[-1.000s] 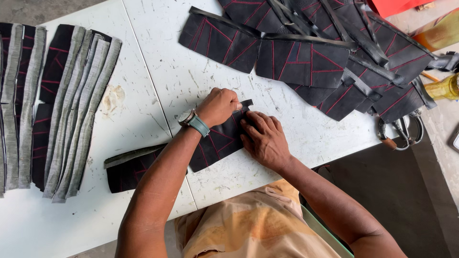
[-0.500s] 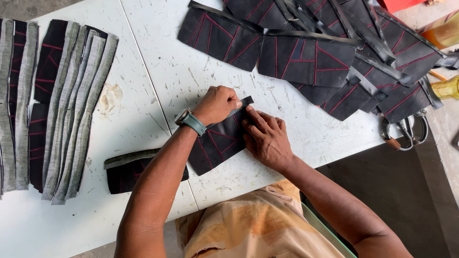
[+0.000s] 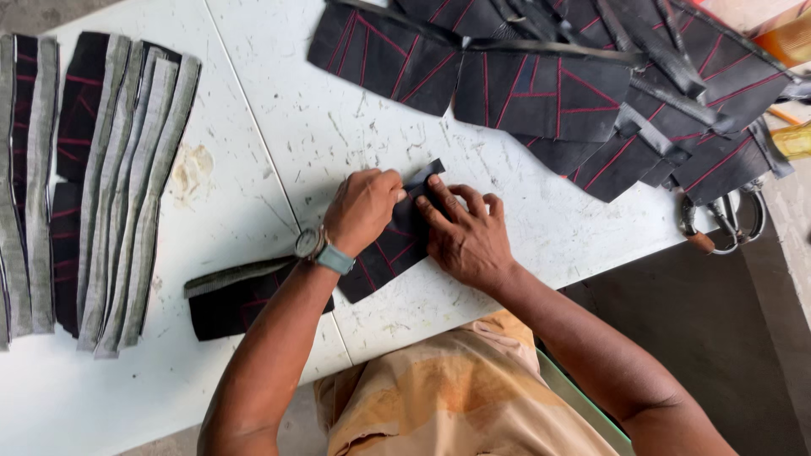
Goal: The person folds black fabric pieces with red geometric stitching on a white table. They align edges, fold the fabric in half, and smooth the folds with both hands, repeating the process for multiple pieces.
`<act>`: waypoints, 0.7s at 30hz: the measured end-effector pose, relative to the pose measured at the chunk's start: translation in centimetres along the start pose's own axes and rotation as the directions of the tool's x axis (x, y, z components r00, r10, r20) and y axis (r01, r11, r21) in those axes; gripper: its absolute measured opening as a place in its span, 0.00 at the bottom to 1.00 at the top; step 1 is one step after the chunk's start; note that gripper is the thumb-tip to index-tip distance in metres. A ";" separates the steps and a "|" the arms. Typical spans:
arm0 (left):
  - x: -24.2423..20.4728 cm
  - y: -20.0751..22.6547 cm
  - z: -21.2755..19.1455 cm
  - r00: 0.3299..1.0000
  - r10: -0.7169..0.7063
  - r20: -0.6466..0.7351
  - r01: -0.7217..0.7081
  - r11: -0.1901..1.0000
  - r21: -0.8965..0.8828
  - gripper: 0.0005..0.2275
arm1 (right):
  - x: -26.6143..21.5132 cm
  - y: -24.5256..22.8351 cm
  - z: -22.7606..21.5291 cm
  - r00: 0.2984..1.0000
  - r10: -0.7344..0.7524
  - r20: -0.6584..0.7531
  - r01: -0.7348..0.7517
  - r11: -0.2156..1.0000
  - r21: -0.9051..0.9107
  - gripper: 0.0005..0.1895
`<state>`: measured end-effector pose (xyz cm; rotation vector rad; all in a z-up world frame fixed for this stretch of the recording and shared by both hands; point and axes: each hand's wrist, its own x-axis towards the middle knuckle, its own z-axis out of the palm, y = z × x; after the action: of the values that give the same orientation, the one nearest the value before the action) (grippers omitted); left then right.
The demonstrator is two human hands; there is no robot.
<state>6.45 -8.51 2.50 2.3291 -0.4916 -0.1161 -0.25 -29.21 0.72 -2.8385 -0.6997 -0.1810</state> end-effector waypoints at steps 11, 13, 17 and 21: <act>0.5 -1.0 -0.7 0.978 -0.184 0.095 0.191 0.979 -0.071 0.06 | -0.1 0.4 0.1 0.998 -0.032 0.053 0.034 0.999 -0.033 0.31; 0.6 -0.8 -1.0 0.982 -0.169 0.081 0.175 0.982 -0.077 0.06 | -0.1 0.3 0.1 0.997 -0.036 0.064 0.037 0.999 -0.017 0.31; 1.5 -0.1 -1.2 0.958 -0.247 0.145 0.253 0.967 -0.030 0.08 | -0.2 0.2 0.1 0.998 -0.053 0.037 0.053 0.998 0.019 0.33; 2.3 0.2 -0.4 0.922 -0.302 0.243 0.294 0.953 0.071 0.11 | -0.4 0.0 0.3 0.996 -0.083 -0.038 0.083 0.996 -0.015 0.31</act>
<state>8.55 -9.27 3.04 2.4201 -0.2557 -0.5585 -0.54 -29.31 0.39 -2.8120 -0.8119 -0.2534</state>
